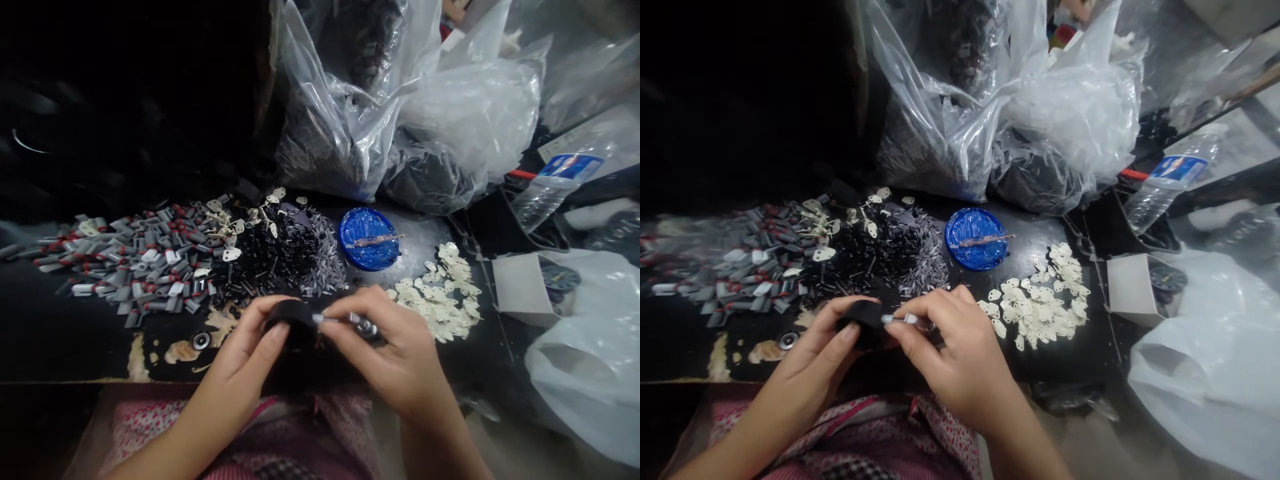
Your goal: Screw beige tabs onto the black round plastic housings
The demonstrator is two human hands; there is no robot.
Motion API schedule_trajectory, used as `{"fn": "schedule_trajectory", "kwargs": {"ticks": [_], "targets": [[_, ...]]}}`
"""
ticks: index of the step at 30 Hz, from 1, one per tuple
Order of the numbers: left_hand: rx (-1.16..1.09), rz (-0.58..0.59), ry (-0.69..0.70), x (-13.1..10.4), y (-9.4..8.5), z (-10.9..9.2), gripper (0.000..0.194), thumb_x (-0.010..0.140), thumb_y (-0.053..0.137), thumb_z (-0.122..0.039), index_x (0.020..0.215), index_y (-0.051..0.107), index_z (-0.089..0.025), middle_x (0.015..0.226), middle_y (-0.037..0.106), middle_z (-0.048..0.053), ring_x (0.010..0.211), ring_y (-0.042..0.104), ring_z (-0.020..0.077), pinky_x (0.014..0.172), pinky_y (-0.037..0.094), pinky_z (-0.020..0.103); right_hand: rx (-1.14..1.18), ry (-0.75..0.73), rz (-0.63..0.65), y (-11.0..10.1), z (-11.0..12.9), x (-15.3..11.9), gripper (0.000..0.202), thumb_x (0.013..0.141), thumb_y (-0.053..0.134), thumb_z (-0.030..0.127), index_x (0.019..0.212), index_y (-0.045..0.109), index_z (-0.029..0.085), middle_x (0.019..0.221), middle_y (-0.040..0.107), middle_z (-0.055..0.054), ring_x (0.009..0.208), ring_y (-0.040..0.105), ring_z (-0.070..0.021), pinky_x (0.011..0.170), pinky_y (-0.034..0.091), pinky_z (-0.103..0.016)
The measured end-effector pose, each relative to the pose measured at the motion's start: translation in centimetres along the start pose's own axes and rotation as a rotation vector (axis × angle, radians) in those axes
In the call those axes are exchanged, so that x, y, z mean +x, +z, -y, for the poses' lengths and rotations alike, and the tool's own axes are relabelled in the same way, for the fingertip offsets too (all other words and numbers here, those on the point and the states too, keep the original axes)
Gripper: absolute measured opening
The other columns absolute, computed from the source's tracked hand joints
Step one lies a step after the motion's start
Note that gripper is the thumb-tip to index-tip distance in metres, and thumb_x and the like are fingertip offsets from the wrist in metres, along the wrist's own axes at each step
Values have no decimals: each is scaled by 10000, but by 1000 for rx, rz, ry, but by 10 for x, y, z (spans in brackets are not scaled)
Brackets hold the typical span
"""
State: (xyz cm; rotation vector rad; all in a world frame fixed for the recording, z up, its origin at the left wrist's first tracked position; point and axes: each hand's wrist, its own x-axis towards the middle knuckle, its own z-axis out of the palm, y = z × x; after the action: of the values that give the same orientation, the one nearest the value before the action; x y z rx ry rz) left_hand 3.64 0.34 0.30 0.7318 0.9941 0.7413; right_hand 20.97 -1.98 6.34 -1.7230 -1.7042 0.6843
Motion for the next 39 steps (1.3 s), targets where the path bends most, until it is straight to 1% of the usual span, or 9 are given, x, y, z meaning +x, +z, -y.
{"fn": "schedule_trajectory", "kwargs": {"ticks": [4, 7, 10, 13, 16, 21, 24, 31, 39], "targets": [[-104, 12, -74, -1, 3, -3, 146, 782, 705, -390, 904, 719, -311, 883, 658, -31, 843, 620, 148, 769, 489, 195, 88, 55, 42, 0, -4, -7, 160, 817, 693, 352, 947, 693, 259, 733, 672, -7, 651, 581, -159, 675, 436, -323], [-153, 7, -176, -8, 0, -3, 202, 740, 730, -433, 899, 728, -308, 923, 671, -15, 798, 640, 166, 737, 515, 235, 498, 272, 297, 2, -10, -14, 354, 753, 729, 456, 1043, 687, 256, 749, 668, 7, 645, 591, -144, 618, 467, -279], [-66, 29, -216, -16, -5, -2, 233, 701, 752, -463, 862, 739, -294, 872, 689, -3, 782, 649, 177, 713, 524, 232, 763, 412, 422, 6, -16, -20, 251, 786, 690, 423, 919, 703, 211, 695, 643, 25, 597, 570, -112, 581, 472, -240], [-11, 98, -254, -19, -8, 0, 221, 713, 747, -448, 855, 739, -278, 806, 700, 4, 777, 654, 175, 692, 531, 209, 736, 445, 357, 9, -18, -26, 153, 748, 728, 345, 774, 693, 199, 666, 635, 35, 588, 549, -96, 594, 460, -226], [-80, 61, -291, -15, -7, 2, 217, 722, 749, -422, 886, 736, -280, 856, 719, 4, 785, 673, 182, 726, 559, 239, 632, 425, 328, 7, -22, -27, 188, 824, 640, 379, 885, 707, 214, 673, 660, 21, 573, 566, -112, 578, 456, -248], [-239, -75, -229, -7, -6, 5, 249, 758, 735, -359, 1001, 716, -307, 1102, 690, -19, 832, 683, 166, 774, 595, 294, -311, 283, -43, 5, -44, -13, 177, 906, 523, 282, 953, 674, 203, 934, 700, -68, 839, 616, -226, 815, 401, -407], [-266, -81, -202, -5, -3, 5, 226, 758, 740, -348, 970, 714, -276, 975, 724, -11, 789, 690, 159, 756, 599, 275, -584, 239, 12, 10, -52, -5, 135, 893, 537, 245, 918, 647, 171, 875, 679, -72, 760, 596, -230, 790, 365, -413], [-347, -141, -122, -2, 7, 2, 160, 861, 636, -297, 1008, 673, -247, 1054, 733, 19, 977, 671, 177, 873, 566, 318, -192, 67, -2, 33, -18, -8, 43, 854, 608, 225, 833, 627, 193, 769, 660, -2, 695, 550, -165, 706, 356, -305], [-434, -153, -76, -6, -4, -2, 80, 845, 659, -268, 893, 706, -224, 960, 751, 16, 903, 679, 149, 840, 568, 277, -40, -92, -41, 43, -9, -7, 69, 886, 591, 186, 912, 654, 191, 831, 677, 3, 736, 566, -144, 721, 364, -315]]}}
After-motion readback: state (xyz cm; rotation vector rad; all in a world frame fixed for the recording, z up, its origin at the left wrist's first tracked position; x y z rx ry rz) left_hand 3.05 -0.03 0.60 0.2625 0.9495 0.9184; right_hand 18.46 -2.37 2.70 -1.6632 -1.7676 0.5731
